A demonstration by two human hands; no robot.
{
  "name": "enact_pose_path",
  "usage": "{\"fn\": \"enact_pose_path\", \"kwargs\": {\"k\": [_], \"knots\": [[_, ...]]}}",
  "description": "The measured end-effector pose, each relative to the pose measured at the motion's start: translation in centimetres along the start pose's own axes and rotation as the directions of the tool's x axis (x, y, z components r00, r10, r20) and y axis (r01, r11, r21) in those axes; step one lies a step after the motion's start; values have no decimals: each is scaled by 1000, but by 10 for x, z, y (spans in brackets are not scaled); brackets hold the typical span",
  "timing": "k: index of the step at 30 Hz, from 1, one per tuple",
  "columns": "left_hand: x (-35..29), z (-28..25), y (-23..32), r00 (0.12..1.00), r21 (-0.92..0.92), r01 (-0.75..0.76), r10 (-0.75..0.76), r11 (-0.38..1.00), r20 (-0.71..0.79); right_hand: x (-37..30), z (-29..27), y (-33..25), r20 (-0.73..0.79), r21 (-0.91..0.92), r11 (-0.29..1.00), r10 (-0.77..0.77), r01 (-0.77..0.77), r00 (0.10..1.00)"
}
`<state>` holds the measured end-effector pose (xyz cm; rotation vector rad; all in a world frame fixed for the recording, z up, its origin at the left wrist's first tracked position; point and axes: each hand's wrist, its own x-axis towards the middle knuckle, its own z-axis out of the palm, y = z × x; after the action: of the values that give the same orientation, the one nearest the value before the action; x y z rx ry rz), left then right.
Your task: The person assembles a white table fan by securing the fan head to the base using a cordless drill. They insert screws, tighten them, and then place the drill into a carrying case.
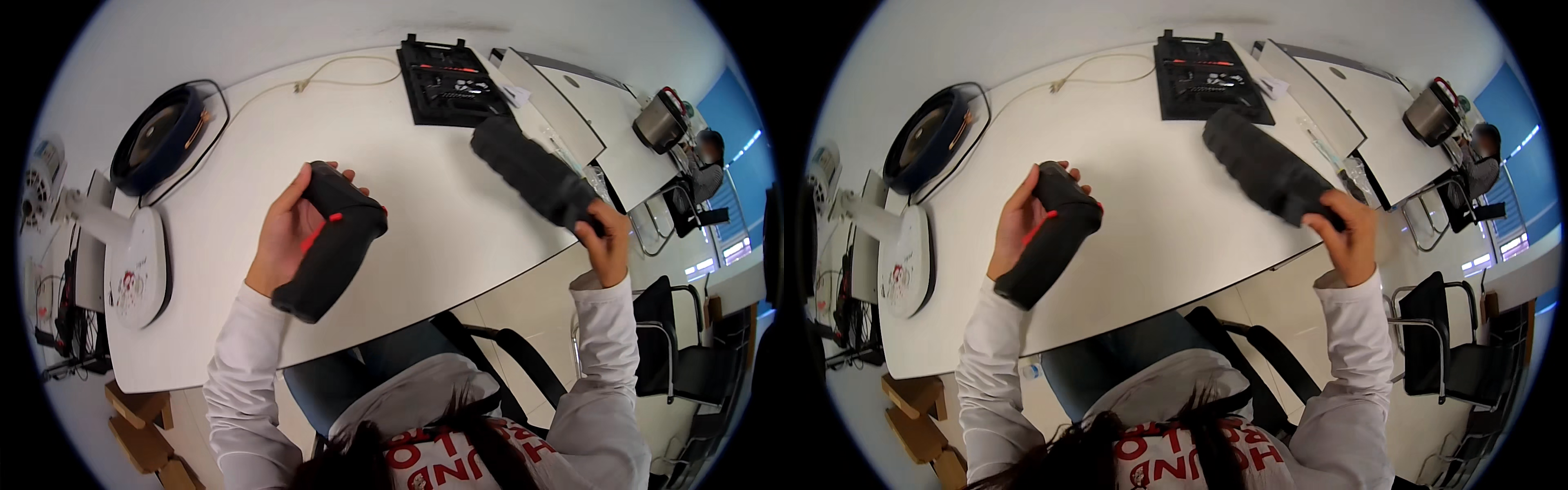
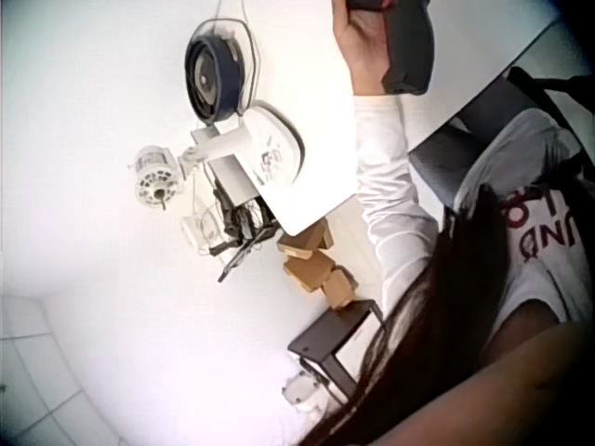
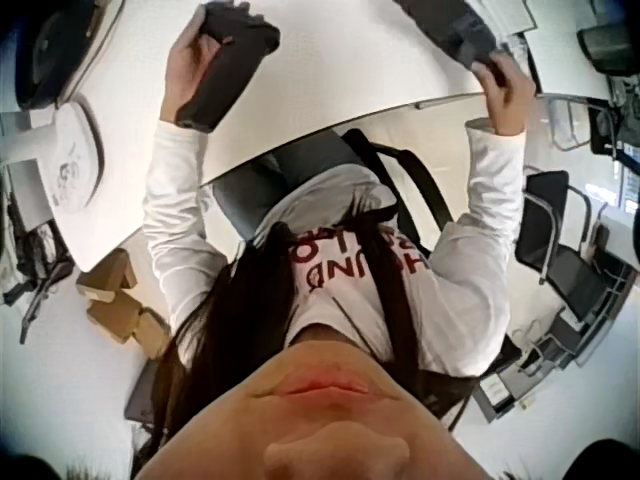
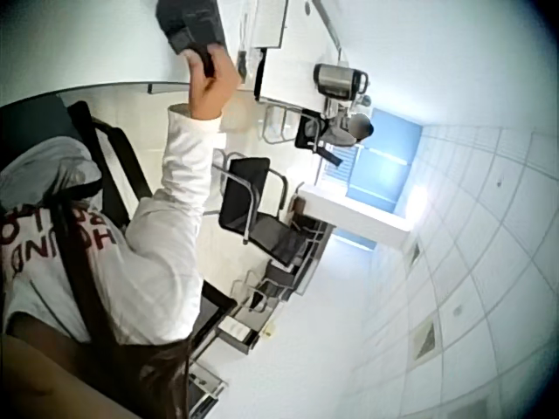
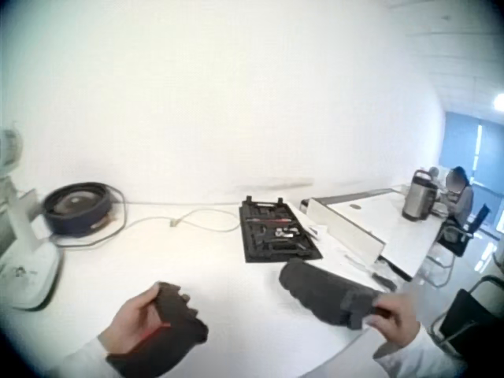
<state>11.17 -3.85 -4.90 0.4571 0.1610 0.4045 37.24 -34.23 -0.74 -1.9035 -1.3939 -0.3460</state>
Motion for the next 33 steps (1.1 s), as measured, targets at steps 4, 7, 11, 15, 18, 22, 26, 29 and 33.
{"fn": "enact_pose_path", "kwargs": {"k": [4, 7, 11, 15, 18, 22, 26, 29, 33], "knots": [[-37, -13, 15, 998, -25, -57, 58, 998, 26, -4, 34, -28, 126, -12, 984, -174, 177, 977], [-56, -32, 23, 989, -5, -121, 121, 993, 84, -14, 54, -37, 196, -16, 960, -270, 278, 943], [-78, -44, 23, 977, 8, -209, 209, 978, 45, -34, 83, -45, 282, -105, 910, -360, 402, 889], [-89, -47, 10, 976, -17, -212, 213, 977, 35, -42, 100, -50, 288, -116, 922, -325, 369, 901], [-90, -44, 3, 978, -55, -203, 205, 978, 28, -55, 109, -50, 238, -103, 956, -244, 275, 940], [-95, -46, -4, 982, -74, -187, 187, 980, -4, -73, 120, -55, 90, -79, 959, -264, 271, 960], [-98, -47, -11, 985, -142, -173, 168, 975, -46, -52, 124, -67, 221, -120, 903, -381, 413, 898], [-101, -48, -15, 988, -168, -152, 146, 974, -49, -43, 123, -62, 266, -108, 822, -519, 560, 813], [-104, -55, -22, 981, -142, -166, 149, 976, -127, -25, 109, -60, 181, -16, 726, -674, 688, 716]]}}
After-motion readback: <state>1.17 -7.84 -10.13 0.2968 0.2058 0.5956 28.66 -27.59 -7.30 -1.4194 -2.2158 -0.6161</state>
